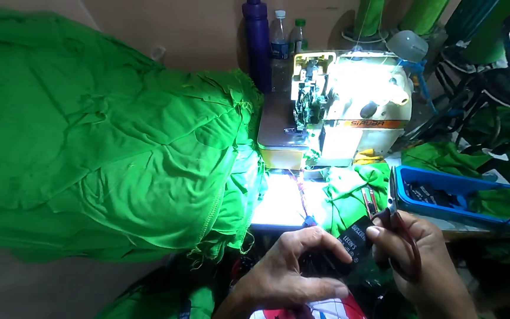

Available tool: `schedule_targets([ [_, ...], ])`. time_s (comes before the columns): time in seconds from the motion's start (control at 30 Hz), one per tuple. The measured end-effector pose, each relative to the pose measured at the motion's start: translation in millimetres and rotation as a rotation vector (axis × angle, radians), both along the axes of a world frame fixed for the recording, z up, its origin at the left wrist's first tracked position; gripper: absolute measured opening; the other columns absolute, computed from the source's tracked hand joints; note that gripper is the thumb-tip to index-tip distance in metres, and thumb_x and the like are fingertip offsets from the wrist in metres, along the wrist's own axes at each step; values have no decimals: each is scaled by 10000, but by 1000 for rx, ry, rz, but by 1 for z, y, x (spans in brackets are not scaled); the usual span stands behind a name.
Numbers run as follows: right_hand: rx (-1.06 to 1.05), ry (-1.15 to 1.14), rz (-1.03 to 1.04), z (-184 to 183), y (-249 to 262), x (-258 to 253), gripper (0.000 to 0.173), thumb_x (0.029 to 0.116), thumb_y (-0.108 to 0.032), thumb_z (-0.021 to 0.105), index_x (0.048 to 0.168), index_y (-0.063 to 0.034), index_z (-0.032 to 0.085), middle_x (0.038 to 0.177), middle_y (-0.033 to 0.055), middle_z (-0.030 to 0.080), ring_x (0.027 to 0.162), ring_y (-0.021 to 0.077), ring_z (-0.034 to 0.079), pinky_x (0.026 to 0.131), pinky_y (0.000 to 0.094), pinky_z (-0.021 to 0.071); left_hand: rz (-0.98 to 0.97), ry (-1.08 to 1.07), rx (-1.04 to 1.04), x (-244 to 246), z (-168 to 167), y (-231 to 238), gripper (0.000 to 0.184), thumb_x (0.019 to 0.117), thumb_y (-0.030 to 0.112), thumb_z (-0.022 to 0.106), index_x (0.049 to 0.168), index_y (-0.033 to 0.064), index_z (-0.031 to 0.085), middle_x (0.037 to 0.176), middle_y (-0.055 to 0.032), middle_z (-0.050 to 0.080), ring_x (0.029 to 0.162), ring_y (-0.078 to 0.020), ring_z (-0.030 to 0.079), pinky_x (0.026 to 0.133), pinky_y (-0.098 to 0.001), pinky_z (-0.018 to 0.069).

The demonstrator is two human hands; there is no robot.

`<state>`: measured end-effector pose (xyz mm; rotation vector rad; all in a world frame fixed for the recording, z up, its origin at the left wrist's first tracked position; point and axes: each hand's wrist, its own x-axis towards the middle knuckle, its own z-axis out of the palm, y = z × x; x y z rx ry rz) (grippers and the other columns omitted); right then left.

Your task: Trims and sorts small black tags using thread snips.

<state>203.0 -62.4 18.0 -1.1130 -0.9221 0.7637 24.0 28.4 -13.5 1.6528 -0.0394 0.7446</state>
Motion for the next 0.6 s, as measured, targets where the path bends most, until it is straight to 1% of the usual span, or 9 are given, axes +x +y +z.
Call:
schedule_targets([
  [0.07,-8,-1,-11,0,1,-1,219,813,9,649,769,-206,665,624,-139,651,507,-64,582,476,101,493,146,12,136,4,-1,-8,363,810,39,780,1103,-67,596,1079,-98,659,1055,-4,602,935,-140,483],
  [0.1,-10,-1,-16,0,1,-1,220,810,11,647,768,-204,662,622,-139,650,504,-62,581,473,100,491,219,21,198,5,-3,-11,379,807,64,786,1101,-64,585,1063,-123,648,1043,-21,600,927,-135,473],
  [0.17,-10,4,-16,0,2,-2,222,811,18,645,773,-201,661,626,-139,655,503,-60,586,468,100,493,346,15,261,9,-7,-18,332,814,43,764,1071,-60,581,1022,-148,645,994,-46,616,888,-125,479],
  [0.23,-14,5,-24,0,2,-2,227,815,23,634,771,-199,653,618,-136,655,498,-61,587,459,101,490,422,10,286,10,-8,-22,261,817,-9,726,1038,-63,598,977,-153,651,916,-56,630,816,-114,495],
  [0.27,-16,2,-31,0,2,-2,228,818,27,631,770,-195,654,618,-134,656,497,-61,587,456,101,488,431,14,296,9,-7,-22,244,822,-23,714,1035,-67,604,975,-156,656,902,-57,635,801,-112,501],
  [0.37,-27,-2,-47,0,2,-3,233,808,36,632,766,-192,659,622,-134,660,497,-58,588,461,102,494,439,28,309,3,-4,-22,214,827,-26,715,1021,-69,634,970,-157,679,894,-62,657,805,-122,521],
  [0.47,-27,-6,-44,-2,3,-4,230,812,36,632,763,-188,658,617,-129,653,493,-57,579,455,101,483,428,21,275,-1,-3,-20,165,821,-31,724,970,-50,658,937,-120,687,899,-47,656,802,-119,527],
  [0.6,-33,-22,-52,-2,5,-6,231,805,26,636,752,-198,652,612,-139,645,488,-62,572,454,99,481,379,16,208,-6,1,-15,142,820,-23,740,951,-30,686,923,-74,697,906,-22,642,817,-121,515],
])
